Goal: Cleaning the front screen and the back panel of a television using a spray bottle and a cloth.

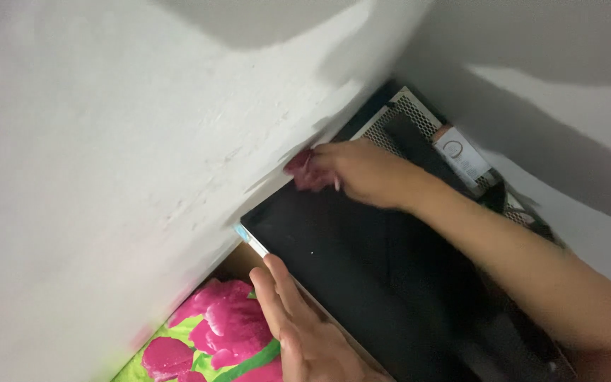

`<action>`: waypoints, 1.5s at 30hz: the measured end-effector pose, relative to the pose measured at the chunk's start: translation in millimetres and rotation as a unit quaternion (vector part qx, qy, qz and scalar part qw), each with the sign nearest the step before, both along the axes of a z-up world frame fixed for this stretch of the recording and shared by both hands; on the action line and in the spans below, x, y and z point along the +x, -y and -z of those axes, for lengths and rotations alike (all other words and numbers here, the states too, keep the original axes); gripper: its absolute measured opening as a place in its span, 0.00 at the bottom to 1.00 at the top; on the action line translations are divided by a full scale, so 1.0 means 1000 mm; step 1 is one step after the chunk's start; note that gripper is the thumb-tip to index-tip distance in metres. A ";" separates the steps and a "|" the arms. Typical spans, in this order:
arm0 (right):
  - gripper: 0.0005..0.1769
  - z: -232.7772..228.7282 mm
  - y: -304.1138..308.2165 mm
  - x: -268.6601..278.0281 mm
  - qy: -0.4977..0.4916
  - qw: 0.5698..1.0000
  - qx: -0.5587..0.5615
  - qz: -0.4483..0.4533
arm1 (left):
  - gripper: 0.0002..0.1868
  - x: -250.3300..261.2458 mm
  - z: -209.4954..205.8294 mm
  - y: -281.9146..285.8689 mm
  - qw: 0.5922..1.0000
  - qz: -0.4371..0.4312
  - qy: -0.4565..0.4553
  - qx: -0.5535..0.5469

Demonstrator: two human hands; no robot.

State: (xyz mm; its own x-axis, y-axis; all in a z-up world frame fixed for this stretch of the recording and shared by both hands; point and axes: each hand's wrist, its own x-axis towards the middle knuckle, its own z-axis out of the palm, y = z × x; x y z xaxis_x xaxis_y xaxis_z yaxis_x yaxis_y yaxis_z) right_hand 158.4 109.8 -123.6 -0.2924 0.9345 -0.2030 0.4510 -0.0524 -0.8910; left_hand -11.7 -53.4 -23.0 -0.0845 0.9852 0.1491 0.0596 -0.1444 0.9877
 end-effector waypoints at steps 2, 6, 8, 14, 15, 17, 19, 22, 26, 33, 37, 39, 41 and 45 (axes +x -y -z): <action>0.26 -0.030 0.006 -0.002 -0.051 0.998 0.040 0.025 | 0.18 0.017 0.008 -0.032 0.996 0.013 0.091 0.006; 0.08 -0.078 0.016 -0.009 -0.093 0.980 0.164 0.066 | 0.29 0.004 0.026 -0.030 0.932 -0.019 0.350 -0.088; 0.07 -0.090 0.024 -0.012 -0.109 0.969 0.209 0.075 | 0.25 0.007 0.038 -0.027 0.956 -0.013 0.287 -0.051; 0.19 -0.095 0.064 -0.013 -0.061 0.970 0.231 0.049 | 0.33 0.043 0.004 -0.058 0.980 0.033 -0.081 0.176; 0.24 -0.092 0.074 -0.012 -0.055 0.978 0.197 0.036 | 0.33 0.044 0.000 -0.058 0.982 0.034 -0.097 0.159; 0.28 -0.094 0.095 -0.008 -0.047 0.985 0.163 0.025 | 0.33 0.032 0.012 -0.054 0.983 0.039 -0.111 0.142; 0.24 -0.105 0.116 -0.003 -0.066 0.992 0.106 0.011 | 0.37 0.006 0.046 -0.049 0.982 0.033 -0.057 0.179; 0.15 -0.111 0.157 0.000 -0.090 0.993 0.063 0.035 | 0.35 0.040 -0.003 -0.047 0.990 0.047 -0.028 0.129; 0.18 -0.124 0.201 0.010 -0.091 0.995 0.041 0.030 | 0.38 0.040 -0.013 -0.046 0.993 0.050 -0.027 0.099; 0.26 -0.122 0.299 0.026 -0.067 0.986 -0.141 -0.050 | 0.38 0.035 -0.005 -0.044 0.994 0.048 0.041 0.087; 0.42 -0.120 0.329 0.066 -0.153 0.966 -0.205 -0.031 | 0.35 0.033 -0.007 -0.044 0.997 0.046 -0.014 0.067; 0.36 -0.142 0.310 0.064 -0.174 0.969 -0.123 0.125 | 0.35 0.028 -0.001 -0.050 0.991 0.079 -0.035 0.100; 0.32 -0.151 0.298 0.062 -0.187 0.941 -0.037 0.279 | 0.35 0.024 0.000 -0.050 0.984 0.114 -0.053 0.129; 0.32 -0.128 0.284 0.040 -0.037 0.949 -0.103 0.297 | 0.31 0.021 -0.005 -0.050 0.944 0.138 -0.216 0.206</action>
